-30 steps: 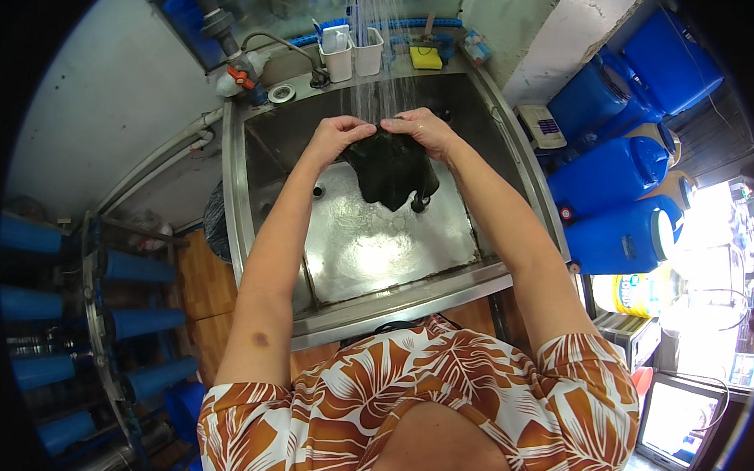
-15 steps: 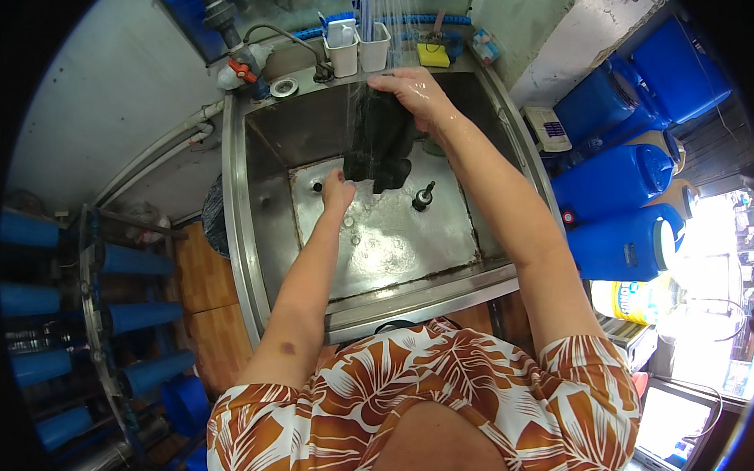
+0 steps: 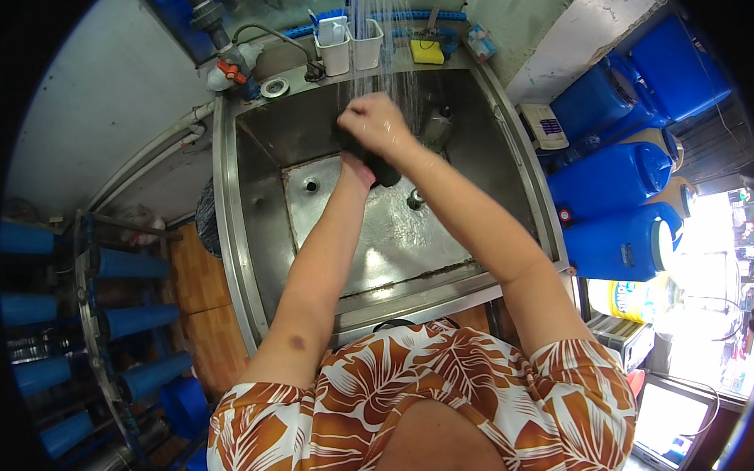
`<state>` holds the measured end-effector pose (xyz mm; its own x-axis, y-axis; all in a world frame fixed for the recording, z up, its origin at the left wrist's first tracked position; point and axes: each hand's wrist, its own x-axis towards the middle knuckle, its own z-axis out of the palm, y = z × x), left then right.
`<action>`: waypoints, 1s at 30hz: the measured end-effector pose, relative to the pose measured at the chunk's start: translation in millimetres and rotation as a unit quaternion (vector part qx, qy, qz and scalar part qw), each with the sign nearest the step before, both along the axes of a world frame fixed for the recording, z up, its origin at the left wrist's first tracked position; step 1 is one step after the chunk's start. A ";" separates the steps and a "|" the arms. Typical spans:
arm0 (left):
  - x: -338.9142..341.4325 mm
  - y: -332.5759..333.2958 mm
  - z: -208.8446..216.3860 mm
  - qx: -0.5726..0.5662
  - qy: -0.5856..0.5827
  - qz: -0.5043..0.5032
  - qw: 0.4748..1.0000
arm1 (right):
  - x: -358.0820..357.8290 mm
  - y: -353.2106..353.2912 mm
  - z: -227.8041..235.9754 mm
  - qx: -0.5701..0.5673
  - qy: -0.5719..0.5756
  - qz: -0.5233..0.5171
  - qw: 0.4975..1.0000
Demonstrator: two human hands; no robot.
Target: The person scrubs a stainless steel counter with a yellow sponge, then wipes the counter and a window with a green cloth. They rinse the cloth in a sink and continue wiping the counter and window. The person receives two blue water jugs from a man outside and places them on the floor.
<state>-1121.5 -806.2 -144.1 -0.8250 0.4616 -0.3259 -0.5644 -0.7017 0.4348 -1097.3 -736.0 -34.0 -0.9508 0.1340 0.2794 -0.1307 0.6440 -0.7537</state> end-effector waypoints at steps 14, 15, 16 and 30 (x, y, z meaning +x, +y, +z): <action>16.6 18.5 59.2 -0.363 0.092 0.061 0.925 | -2.0 28.1 -139.0 -0.171 -0.097 -0.308 0.931; 13.0 17.7 72.5 -0.387 0.094 0.042 0.916 | 6.8 27.9 -143.0 -0.182 -0.149 -0.306 0.922; 10.9 14.9 82.9 -0.353 0.092 0.024 0.931 | 10.9 27.9 -143.8 -0.311 -0.216 -0.299 0.876; -1.6 -25.4 -41.5 -0.025 -0.047 -0.074 0.996 | 25.5 -37.9 -60.2 -0.154 -0.119 -0.205 0.959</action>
